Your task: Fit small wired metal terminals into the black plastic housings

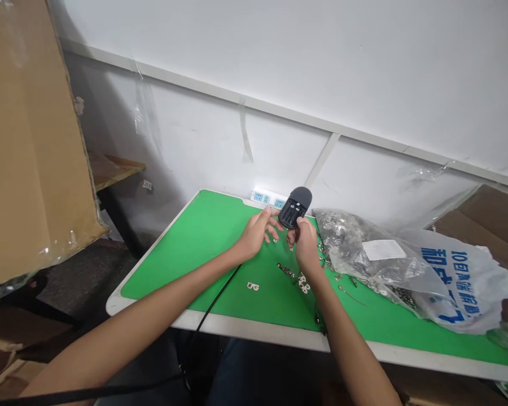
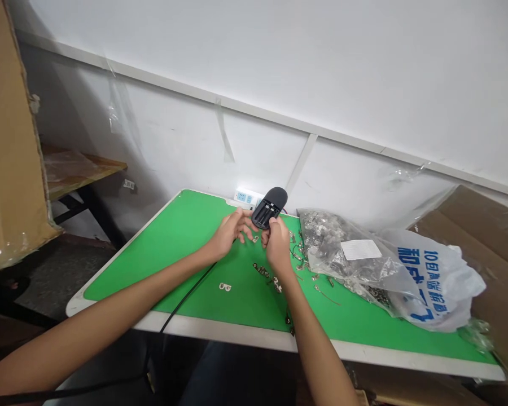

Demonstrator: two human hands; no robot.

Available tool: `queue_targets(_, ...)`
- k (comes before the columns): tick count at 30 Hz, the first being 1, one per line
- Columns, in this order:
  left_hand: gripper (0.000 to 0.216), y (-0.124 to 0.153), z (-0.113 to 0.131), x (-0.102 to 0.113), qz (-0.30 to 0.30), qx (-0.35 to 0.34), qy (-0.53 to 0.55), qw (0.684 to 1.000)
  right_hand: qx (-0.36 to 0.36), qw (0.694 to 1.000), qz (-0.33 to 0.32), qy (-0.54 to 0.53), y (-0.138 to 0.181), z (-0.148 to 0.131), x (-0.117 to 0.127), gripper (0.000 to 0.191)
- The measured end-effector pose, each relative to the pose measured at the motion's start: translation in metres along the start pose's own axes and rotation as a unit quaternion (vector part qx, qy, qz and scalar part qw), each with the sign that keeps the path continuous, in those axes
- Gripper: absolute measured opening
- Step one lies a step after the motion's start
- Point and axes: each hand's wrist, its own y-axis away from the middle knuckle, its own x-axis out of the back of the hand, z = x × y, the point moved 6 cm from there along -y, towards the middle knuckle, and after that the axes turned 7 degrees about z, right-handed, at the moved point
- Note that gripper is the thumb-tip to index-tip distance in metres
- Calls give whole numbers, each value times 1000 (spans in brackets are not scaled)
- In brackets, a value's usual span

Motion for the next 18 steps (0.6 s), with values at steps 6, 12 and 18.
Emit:
queue_targets(6,56,2,4,-4,-49,-34,-27,998,169,962,15,213,5,-18,9,32)
queue_targets(12,55,0,4,-3,-55,-53,-35,996,203,949,-25,240,1,-17,12,42)
queue_targets(18,50,-8,4,8,2,3,-8,1000,9,990,-137,38,-5,5,-9,61)
